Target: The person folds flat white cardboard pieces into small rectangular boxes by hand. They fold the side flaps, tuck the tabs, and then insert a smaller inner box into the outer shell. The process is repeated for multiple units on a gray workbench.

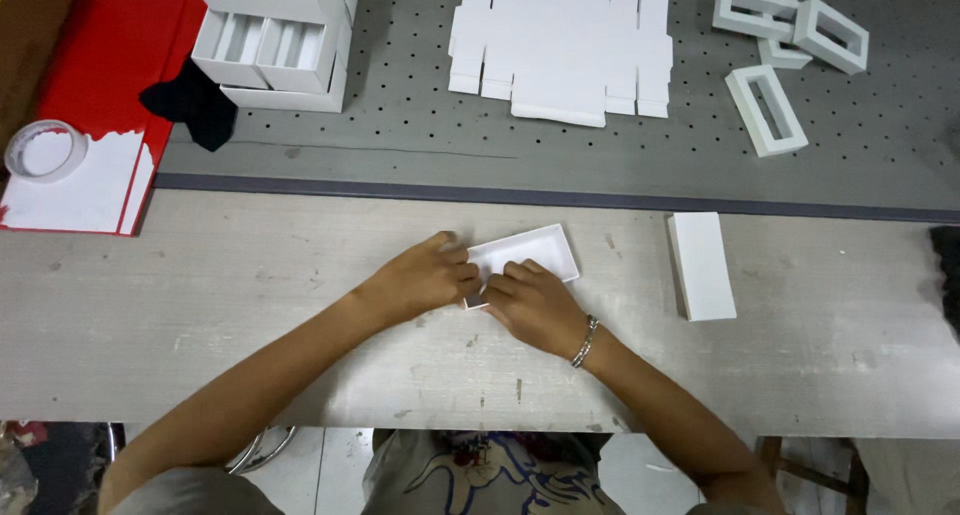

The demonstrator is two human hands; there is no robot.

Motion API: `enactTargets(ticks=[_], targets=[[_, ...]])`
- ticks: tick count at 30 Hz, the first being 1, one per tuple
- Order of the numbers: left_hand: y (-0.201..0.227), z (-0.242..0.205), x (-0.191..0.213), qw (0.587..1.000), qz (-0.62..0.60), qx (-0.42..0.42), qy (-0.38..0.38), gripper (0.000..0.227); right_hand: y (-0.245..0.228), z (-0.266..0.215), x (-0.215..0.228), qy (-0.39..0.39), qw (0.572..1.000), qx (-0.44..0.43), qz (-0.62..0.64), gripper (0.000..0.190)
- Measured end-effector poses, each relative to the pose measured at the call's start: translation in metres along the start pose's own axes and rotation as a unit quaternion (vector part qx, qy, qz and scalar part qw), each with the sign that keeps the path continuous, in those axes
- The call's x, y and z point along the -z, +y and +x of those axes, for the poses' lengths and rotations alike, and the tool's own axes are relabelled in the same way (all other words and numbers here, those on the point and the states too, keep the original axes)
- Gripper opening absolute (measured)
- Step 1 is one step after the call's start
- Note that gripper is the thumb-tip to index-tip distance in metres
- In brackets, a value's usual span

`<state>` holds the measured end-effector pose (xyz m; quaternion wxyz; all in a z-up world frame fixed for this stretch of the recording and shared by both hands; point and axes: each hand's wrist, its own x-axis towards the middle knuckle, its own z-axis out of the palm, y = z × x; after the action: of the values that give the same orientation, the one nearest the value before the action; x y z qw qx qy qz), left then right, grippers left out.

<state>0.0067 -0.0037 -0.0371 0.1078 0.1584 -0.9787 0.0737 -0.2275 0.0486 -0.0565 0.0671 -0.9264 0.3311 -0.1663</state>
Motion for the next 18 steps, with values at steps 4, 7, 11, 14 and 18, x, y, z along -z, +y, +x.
enactTargets(ticks=[4,7,11,14,18], targets=[[-0.001,0.004,0.027,0.998,-0.021,-0.043,0.031,0.007,0.0,0.002,0.026,0.021,0.997,0.017,0.068,0.012],[0.003,0.014,0.03,0.994,-0.007,-0.098,0.044,0.009,-0.004,0.006,0.032,0.061,0.989,0.03,0.129,0.013],[0.021,0.016,0.02,0.993,0.001,-0.093,0.075,0.009,0.003,-0.002,0.017,0.075,0.988,0.055,0.121,0.013],[0.027,0.019,0.031,0.994,0.014,-0.088,0.062,0.009,0.006,-0.005,0.018,0.066,0.986,0.044,0.148,0.012],[0.035,0.014,0.027,0.996,0.022,-0.07,0.045,0.009,0.007,-0.008,0.017,0.052,0.983,0.053,0.17,0.014]])
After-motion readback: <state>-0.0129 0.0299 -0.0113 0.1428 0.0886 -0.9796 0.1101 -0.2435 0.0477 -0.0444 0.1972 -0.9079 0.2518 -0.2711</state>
